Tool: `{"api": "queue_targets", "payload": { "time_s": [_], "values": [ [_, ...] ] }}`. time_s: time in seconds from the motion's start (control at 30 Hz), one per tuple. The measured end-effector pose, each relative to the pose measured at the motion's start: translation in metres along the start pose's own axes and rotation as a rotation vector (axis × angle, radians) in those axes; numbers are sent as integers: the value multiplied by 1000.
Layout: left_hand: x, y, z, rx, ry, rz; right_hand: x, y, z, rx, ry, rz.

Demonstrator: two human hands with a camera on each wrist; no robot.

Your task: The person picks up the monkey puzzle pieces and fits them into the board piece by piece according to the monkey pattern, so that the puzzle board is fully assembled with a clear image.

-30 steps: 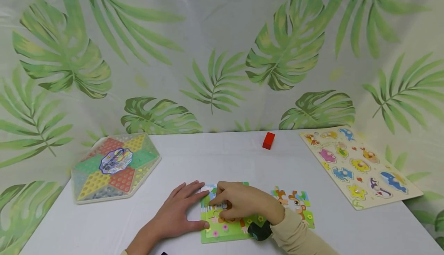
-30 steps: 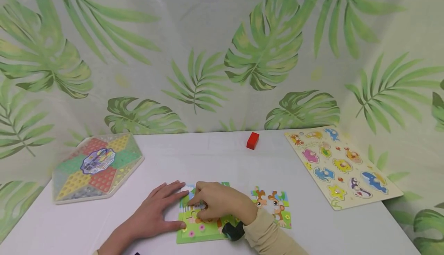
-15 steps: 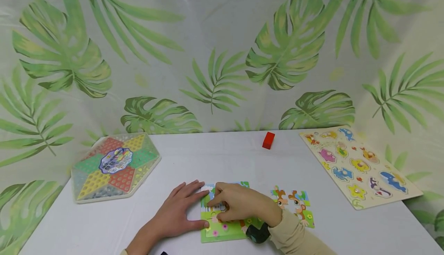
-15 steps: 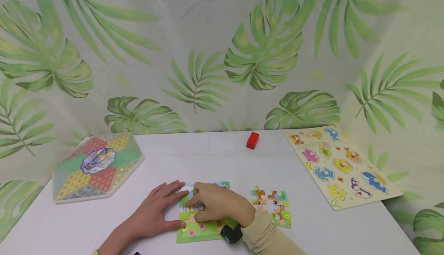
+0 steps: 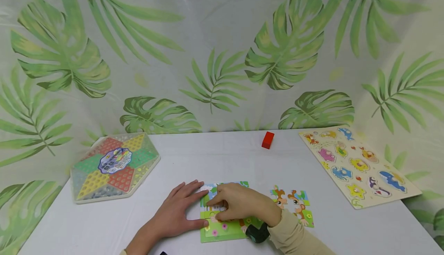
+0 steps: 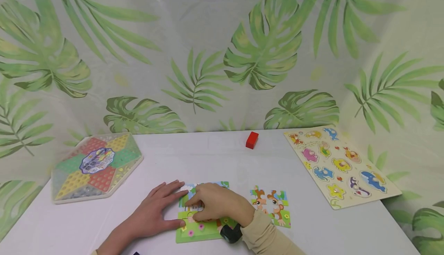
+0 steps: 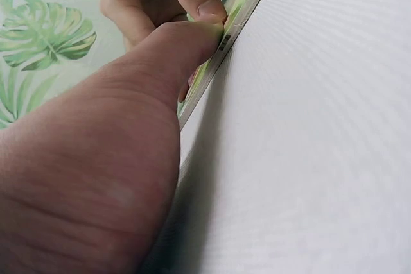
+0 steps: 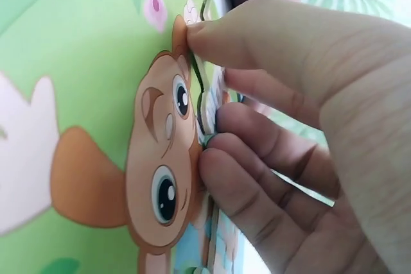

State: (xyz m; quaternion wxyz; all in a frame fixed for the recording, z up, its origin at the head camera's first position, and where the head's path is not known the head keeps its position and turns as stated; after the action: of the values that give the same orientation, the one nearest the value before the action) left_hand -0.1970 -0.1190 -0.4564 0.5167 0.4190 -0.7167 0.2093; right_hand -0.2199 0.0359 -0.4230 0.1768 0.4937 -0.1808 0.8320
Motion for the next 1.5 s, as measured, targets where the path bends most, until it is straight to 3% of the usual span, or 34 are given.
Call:
{"api": "queue_targets", "payload": {
  "time_s": [0.57, 0.93, 1.17, 1.5],
  "values": [
    [1, -1, -1, -5, 7, -12, -2, -4, 2, 31, 46, 43],
    [3, -5, -3, -35, 35, -53, -2, -8, 8, 79, -80, 5],
    [0, -4, -2, -19, 22, -27, 5, -24, 6, 37, -80, -21],
    [2, 0, -2, -7, 29, -6, 34, -58, -21, -55, -44, -111]
  ]
}}
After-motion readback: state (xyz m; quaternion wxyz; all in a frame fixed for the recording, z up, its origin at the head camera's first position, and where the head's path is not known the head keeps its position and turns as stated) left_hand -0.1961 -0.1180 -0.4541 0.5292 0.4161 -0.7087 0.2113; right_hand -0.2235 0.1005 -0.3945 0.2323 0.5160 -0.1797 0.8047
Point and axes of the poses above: each hand's wrist, its own y-axis towards the middle knuckle, its own x-axis out of the back of the hand, z = x × y, the point moved 7 cm from there along y, towards the middle knuckle, and after that the axes turned 6 degrees about z, right-handed, at the moved point
